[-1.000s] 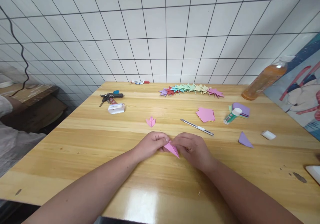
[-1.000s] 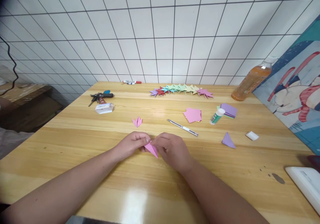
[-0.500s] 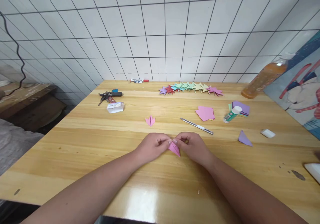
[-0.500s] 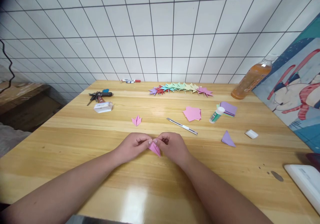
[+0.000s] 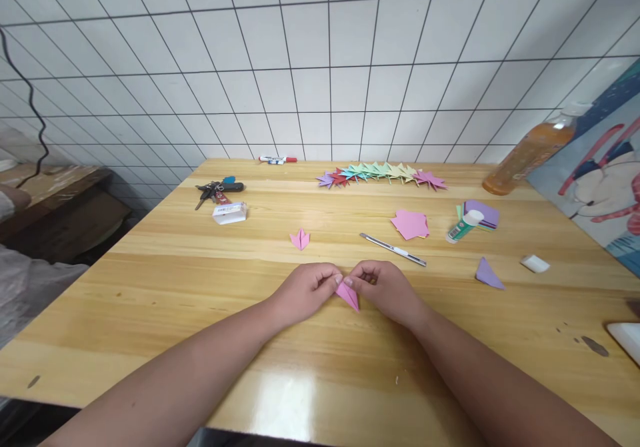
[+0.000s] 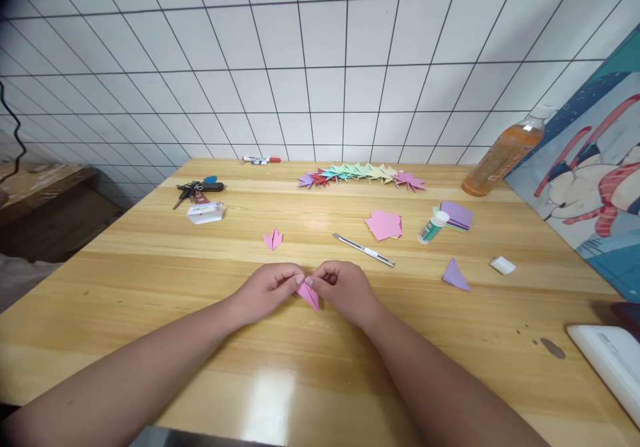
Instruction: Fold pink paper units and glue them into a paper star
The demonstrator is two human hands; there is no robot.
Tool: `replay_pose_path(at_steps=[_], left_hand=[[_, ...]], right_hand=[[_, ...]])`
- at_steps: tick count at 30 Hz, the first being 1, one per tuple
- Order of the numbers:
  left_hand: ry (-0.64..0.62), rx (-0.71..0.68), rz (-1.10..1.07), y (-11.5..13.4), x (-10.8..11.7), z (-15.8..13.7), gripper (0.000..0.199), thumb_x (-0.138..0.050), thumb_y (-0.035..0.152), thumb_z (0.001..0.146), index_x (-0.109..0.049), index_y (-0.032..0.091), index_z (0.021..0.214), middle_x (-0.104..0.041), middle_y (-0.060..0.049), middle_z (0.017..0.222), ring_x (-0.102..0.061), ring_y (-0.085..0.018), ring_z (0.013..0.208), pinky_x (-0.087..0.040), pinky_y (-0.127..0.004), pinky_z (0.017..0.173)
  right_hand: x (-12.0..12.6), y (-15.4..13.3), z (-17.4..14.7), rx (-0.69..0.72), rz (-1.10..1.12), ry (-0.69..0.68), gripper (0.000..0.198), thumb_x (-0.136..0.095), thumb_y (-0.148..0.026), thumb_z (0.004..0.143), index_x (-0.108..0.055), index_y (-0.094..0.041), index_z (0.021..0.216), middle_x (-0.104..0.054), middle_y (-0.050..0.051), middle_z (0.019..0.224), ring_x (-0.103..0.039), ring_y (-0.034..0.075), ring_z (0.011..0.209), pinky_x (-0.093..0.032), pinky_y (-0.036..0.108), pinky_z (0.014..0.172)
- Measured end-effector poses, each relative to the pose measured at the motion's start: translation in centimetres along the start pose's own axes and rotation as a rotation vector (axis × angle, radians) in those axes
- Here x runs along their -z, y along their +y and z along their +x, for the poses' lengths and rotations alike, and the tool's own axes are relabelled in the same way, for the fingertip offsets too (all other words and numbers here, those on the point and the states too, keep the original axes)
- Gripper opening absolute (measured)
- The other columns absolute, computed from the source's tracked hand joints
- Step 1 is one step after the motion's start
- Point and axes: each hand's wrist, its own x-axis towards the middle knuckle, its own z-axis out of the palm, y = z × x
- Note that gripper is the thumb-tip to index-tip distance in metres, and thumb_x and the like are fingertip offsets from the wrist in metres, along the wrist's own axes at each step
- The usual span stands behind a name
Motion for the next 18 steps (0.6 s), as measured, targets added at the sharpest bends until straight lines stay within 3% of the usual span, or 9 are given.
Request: replay_pose_path(at_steps=[11,18], left_hand=[[-0.01,0.002,-0.012,-0.03,-0.06,0.03,0.027,-0.04,0.027,0.085,-0.059,0.016,0.07,-0.056,0.002,0.065,-0.051,-0.011,0.062,-0.037,-0.019,0.059],[-0.028,-0.011,-0.007,0.08,0.05,0.04,0.028,-0.039,0.028,0.086,-0.06,0.016,0.07,-0.056,0.001,0.064,-0.049,-0.011,0.061,-0.036,-0.019,0.058]], right_hand=[[0.19,0.15,0.01,0.021,-0.07,-0.02,0.024,-0.055,-0.038,0.076,-0.065,-0.017,0.068,-0.061,-0.001,0.063,-0.051,0.011,0.058,-0.039,0.022,0.056],[0.2,0.07,0.08,0.051,-0.11,-0.011,0.028,-0.052,-0.036,0.078,-0.059,-0.018,0.058,-0.054,-0.003,0.054,-0.048,0.011,0.054,-0.036,0.021,0.052]])
